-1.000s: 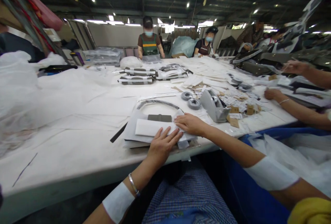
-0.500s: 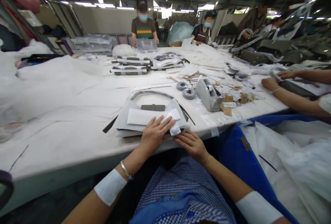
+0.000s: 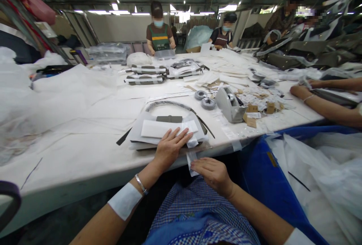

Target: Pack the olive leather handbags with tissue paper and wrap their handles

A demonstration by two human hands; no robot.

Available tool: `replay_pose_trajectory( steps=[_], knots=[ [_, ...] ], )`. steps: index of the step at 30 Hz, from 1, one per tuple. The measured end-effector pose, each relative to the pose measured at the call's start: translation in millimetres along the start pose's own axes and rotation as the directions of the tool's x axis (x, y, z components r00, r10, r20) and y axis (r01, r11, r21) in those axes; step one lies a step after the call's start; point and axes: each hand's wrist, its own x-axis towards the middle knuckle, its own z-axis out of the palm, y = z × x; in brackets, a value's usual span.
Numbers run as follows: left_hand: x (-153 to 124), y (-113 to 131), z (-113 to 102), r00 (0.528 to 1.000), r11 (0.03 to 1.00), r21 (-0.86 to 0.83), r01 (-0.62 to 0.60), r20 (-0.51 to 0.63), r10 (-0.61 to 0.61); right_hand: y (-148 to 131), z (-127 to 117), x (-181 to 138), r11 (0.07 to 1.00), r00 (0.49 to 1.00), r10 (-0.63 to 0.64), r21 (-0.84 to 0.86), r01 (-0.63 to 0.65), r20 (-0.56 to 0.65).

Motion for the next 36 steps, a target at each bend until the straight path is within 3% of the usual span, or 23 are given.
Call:
replay_pose_trajectory(
  steps=[10, 24, 33, 36],
  knots=[
    [-2, 0, 6, 1.0, 1.0, 0.021, -0.006, -0.022, 0.007, -4, -14, 9, 0.998, 0.998, -0.05, -0.045, 0.051, 0.023],
    [-3, 0, 9, 0.997, 0.997, 0.058, -0.045, -0.059, 0.049, 5, -46, 75, 0.997, 0.998, 0.054, -0.062, -0.052, 0.039],
    [-2, -1, 12, 0.994, 0.999, -0.052, -0.016, -0.108, 0.011, 3, -43, 46, 1.0, 0.992, 0.0, 0.012, -0.001, 0.126],
    [-2, -1, 12, 0.995, 0.997, -0.072, -0.018, -0.095, 0.011, 10, -41, 49, 0.999, 0.998, 0.037, -0.013, -0.036, 0.047]
  ],
)
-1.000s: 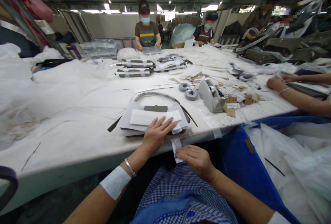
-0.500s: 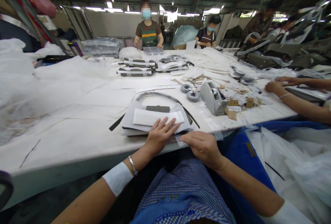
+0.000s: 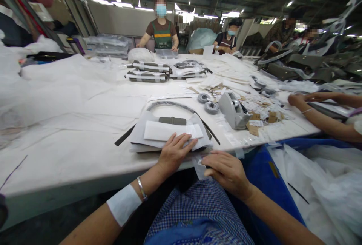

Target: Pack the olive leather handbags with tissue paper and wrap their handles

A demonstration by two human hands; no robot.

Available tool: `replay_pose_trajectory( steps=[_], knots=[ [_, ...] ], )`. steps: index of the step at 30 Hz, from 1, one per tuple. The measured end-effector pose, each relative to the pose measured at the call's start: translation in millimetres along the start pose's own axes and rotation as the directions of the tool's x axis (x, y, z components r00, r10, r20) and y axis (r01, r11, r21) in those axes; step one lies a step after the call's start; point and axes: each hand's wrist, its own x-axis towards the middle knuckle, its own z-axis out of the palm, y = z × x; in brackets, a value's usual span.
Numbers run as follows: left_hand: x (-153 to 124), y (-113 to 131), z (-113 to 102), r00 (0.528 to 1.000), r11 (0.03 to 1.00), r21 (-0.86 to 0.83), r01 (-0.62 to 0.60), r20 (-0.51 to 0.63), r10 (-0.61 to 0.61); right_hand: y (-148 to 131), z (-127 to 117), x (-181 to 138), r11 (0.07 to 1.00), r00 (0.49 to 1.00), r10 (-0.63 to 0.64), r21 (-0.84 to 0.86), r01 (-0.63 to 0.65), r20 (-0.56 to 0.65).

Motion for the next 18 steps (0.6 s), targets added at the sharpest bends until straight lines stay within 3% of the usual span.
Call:
replay_pose_trajectory(
  steps=[3, 6, 11, 18],
  knots=[
    [1, 1, -1, 1.0, 1.0, 0.001, 0.007, -0.015, -0.007, 11, 6, 15, 0.983, 0.997, 0.018, -0.182, -0.031, -0.069],
    [0, 1, -1, 0.999, 1.0, 0.003, 0.013, -0.033, -0.013, 19, 13, 27, 0.957, 1.0, -0.015, -0.29, 0.011, -0.014],
    [1, 1, -3, 0.999, 0.998, -0.046, 0.043, -0.005, -0.043, 22, 20, 26, 0.945, 0.998, -0.059, -0.322, 0.056, 0.002],
    [10, 5, -25, 0.987, 0.958, -0.245, 0.147, 0.102, -0.126, 28, 30, 12, 0.952, 0.993, -0.11, -0.291, 0.089, -0.054]
  ],
)
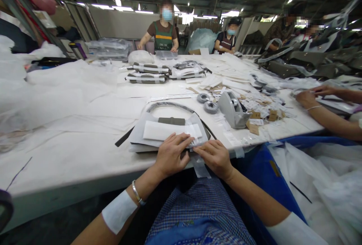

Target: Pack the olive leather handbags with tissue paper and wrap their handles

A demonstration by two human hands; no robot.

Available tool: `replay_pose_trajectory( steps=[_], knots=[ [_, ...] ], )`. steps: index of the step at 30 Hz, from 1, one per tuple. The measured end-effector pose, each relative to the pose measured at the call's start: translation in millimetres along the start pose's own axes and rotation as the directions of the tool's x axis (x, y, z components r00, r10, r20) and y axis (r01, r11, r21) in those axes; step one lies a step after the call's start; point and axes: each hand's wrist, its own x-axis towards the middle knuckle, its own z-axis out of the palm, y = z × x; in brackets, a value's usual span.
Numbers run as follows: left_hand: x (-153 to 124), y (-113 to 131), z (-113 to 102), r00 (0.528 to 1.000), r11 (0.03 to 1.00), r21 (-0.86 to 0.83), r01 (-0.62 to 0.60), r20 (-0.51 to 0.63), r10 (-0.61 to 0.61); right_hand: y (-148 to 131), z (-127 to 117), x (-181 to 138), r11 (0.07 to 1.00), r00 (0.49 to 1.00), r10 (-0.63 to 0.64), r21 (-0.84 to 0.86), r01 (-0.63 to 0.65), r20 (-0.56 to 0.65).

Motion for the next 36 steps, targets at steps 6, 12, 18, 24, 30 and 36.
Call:
replay_pose_trajectory(
  steps=[6, 12, 18, 24, 30, 36],
  knots=[
    [1, -4, 11, 0.994, 0.998, 0.061, -0.021, -0.107, 0.027, 2, 4, -6, 0.999, 0.998, -0.012, 0.034, 0.014, -0.06],
    [-1, -9, 21, 0.982, 0.986, 0.153, -0.064, -0.164, 0.089, 3, 6, -7, 0.998, 0.997, -0.015, 0.067, 0.019, -0.069],
    [1, -7, 21, 0.976, 0.978, 0.195, -0.069, -0.191, 0.107, 6, 3, -13, 0.996, 0.999, -0.017, 0.091, 0.02, -0.037],
    [1, -9, 24, 0.964, 0.978, 0.192, -0.08, -0.236, 0.126, 9, -12, -54, 0.987, 0.996, -0.013, 0.159, -0.001, 0.083],
    [-1, -6, 25, 0.956, 0.973, 0.219, -0.075, -0.261, 0.133, -3, -1, -72, 0.985, 0.99, -0.088, 0.157, 0.07, 0.113],
    [-2, -13, 39, 0.924, 0.938, 0.341, -0.069, -0.333, 0.189, 20, 55, -93, 0.963, 0.973, -0.209, 0.152, 0.222, -0.097]
  ],
)
